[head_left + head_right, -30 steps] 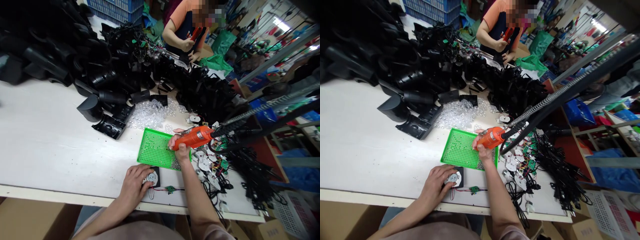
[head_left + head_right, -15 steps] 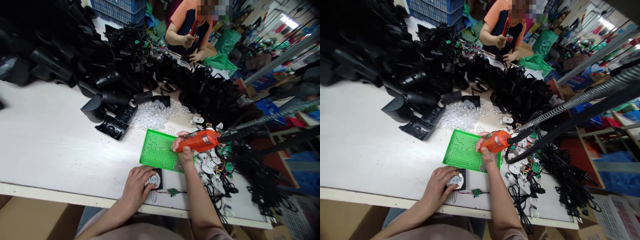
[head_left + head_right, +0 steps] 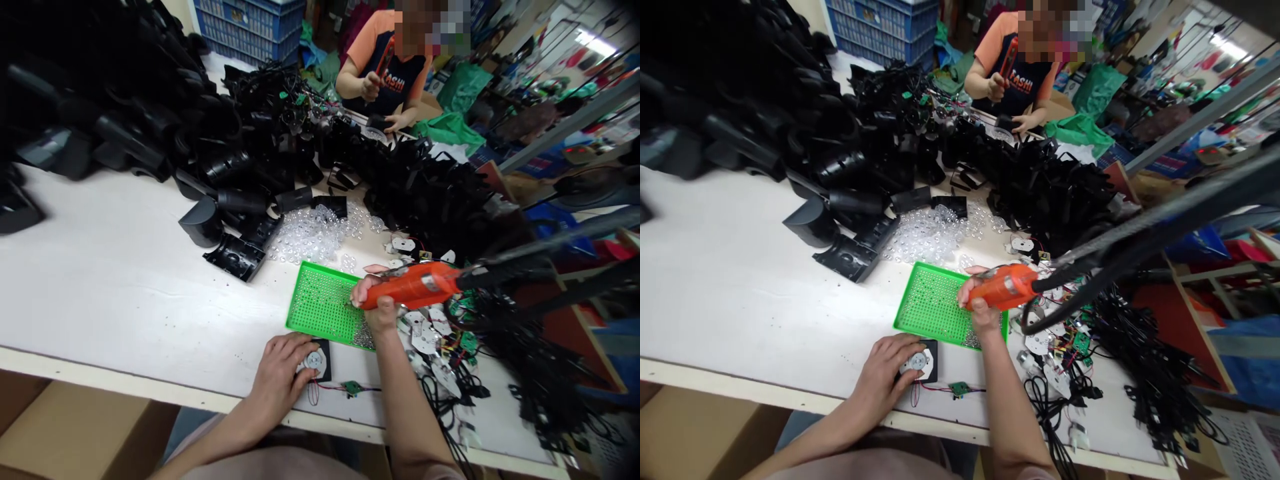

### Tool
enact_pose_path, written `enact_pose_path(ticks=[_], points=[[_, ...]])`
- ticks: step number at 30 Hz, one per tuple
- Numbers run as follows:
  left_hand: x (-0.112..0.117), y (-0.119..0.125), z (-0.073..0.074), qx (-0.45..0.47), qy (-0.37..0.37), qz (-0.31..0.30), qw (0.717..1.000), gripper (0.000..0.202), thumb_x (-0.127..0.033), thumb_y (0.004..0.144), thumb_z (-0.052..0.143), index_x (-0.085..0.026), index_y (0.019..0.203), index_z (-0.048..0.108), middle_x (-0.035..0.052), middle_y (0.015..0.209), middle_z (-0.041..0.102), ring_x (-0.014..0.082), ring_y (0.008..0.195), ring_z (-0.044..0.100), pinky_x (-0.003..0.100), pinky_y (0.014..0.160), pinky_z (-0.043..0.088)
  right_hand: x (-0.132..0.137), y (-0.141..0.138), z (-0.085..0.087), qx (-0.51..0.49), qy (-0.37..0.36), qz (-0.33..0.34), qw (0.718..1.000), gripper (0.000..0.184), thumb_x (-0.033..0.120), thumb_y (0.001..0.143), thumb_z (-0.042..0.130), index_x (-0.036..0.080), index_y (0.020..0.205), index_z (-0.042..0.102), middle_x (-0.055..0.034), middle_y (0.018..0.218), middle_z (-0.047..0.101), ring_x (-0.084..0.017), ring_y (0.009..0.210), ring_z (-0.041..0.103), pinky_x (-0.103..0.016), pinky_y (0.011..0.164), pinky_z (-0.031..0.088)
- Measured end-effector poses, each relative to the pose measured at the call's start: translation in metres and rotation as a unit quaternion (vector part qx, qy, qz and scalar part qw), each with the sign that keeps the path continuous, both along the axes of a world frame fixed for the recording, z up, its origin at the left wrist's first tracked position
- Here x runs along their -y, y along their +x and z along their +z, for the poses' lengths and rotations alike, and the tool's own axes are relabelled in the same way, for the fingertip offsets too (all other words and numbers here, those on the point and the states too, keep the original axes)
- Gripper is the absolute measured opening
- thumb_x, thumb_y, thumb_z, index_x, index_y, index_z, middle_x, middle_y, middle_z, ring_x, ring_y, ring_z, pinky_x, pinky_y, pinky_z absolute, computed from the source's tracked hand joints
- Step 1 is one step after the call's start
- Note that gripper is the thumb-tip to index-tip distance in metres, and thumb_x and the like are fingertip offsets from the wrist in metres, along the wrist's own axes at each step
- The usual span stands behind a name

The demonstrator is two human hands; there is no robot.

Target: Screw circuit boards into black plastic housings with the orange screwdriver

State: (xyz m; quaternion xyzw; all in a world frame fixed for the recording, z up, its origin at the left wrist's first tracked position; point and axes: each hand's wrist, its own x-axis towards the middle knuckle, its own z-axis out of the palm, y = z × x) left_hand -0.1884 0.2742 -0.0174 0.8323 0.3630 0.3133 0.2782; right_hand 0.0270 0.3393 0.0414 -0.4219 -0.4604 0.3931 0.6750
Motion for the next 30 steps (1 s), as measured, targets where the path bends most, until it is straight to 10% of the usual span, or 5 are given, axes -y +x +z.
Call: enact_pose_path(ticks=[10,18,30], points=[[0.003,-0.020,0.021,0.004,0.030,0.014,0.999,0.056,-0.025,0.089,0.052,-0.025,0.143,0.040,0.0113,0.127,0.059,0.0275,0.118,0.053,0.044,0.095,0.044,0.030,-0.039,0.072,-0.080,0.007,-0.009,0.997,0.064,0.084,0.062,0.057,0.028,0.095,0.059,0.0089,0.044,0.040,-0.012,0.028,0.031,-0.029,0.033,0.032],[-0.007,-0.016,0.046,0.041,0.087,0.029,0.995,0.046,-0.046,0.091,0.058,-0.023,0.131,0.054,0.0049,0.092,0.069,0.0202,0.089,0.062,0.037,0.077,0.045,0.037,-0.080,0.079,-0.115,-0.007,0.086,0.990,0.066,0.085,0.068,0.050,0.026,0.094,0.062,0.0090,0.045,0.036,-0.011,0.029,0.029,-0.028,0.035,0.031],[0.008,-0.029,0.043,0.013,-0.064,0.091,0.994,0.035,-0.047,0.096,0.047,-0.025,0.103,0.073,0.0016,0.083,0.077,0.0147,0.076,0.068,0.033,0.079,0.048,0.040,-0.094,0.066,-0.143,-0.064,0.104,0.982,0.067,0.088,0.064,0.047,0.031,0.094,0.066,0.0040,0.045,0.039,-0.014,0.034,0.034,-0.031,0.037,0.033]])
